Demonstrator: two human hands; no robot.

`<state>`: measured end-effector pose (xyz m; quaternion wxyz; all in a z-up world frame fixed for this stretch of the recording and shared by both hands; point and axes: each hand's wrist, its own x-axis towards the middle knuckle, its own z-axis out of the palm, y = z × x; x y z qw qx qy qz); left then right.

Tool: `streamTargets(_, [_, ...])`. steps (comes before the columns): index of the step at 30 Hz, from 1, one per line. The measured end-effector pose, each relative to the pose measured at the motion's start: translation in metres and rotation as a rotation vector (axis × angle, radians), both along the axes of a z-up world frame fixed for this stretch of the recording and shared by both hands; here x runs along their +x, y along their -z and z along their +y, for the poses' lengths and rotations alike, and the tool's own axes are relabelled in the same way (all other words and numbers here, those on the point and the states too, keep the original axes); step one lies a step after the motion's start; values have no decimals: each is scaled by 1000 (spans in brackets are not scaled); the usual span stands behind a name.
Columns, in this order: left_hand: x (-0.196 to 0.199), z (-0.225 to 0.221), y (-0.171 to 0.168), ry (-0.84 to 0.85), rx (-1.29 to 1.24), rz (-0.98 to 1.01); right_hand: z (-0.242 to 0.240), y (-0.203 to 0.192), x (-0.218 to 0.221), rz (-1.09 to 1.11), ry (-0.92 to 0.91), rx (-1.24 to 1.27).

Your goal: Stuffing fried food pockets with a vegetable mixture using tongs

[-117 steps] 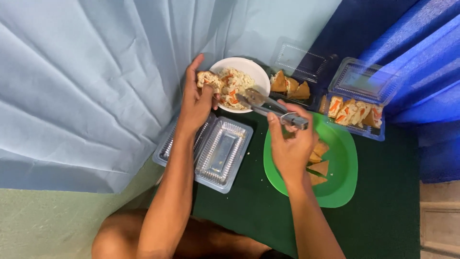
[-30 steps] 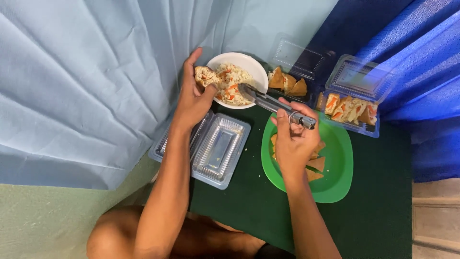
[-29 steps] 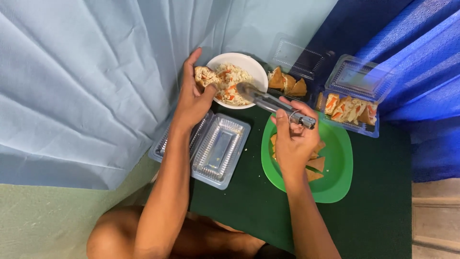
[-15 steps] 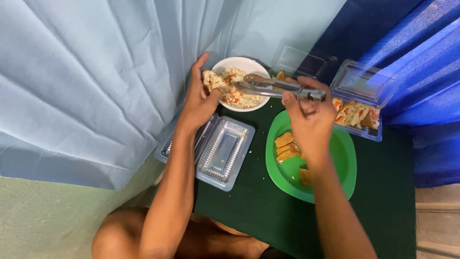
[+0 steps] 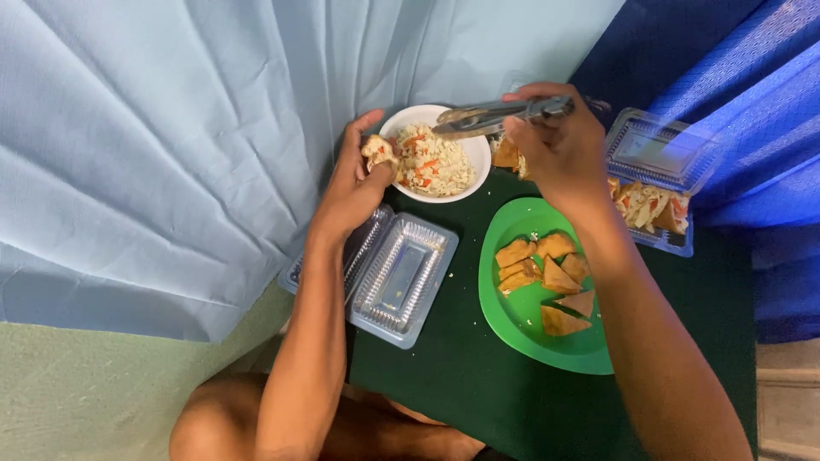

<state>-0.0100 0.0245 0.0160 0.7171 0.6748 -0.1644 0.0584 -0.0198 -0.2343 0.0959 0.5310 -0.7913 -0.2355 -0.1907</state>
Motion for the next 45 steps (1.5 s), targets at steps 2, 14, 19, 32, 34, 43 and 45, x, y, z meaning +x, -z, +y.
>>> streamTargets(2, [1, 0, 1, -29, 55, 4, 2, -2, 8, 3, -33, -6])
streamTargets(14, [7, -2, 10, 32, -30, 47, 5, -4, 23, 51, -136, -26])
streamTargets(19, [6, -3, 10, 28, -37, 68, -6, -7, 23, 76, -140, 63])
streamTargets(32, [11, -6, 8, -48, -39, 72, 0, -23, 32, 46, -240, -137])
streamTargets(34, [12, -6, 10, -54, -28, 82, -4, -27, 29, 24, -233, -114])
streamTargets(43, [14, -6, 17, -33, -85, 26, -15, -46, -2, 228, 110, 112])
streamTargets(45, [12, -7, 15, -38, -79, 52, -13, -46, -10, 281, 143, 254])
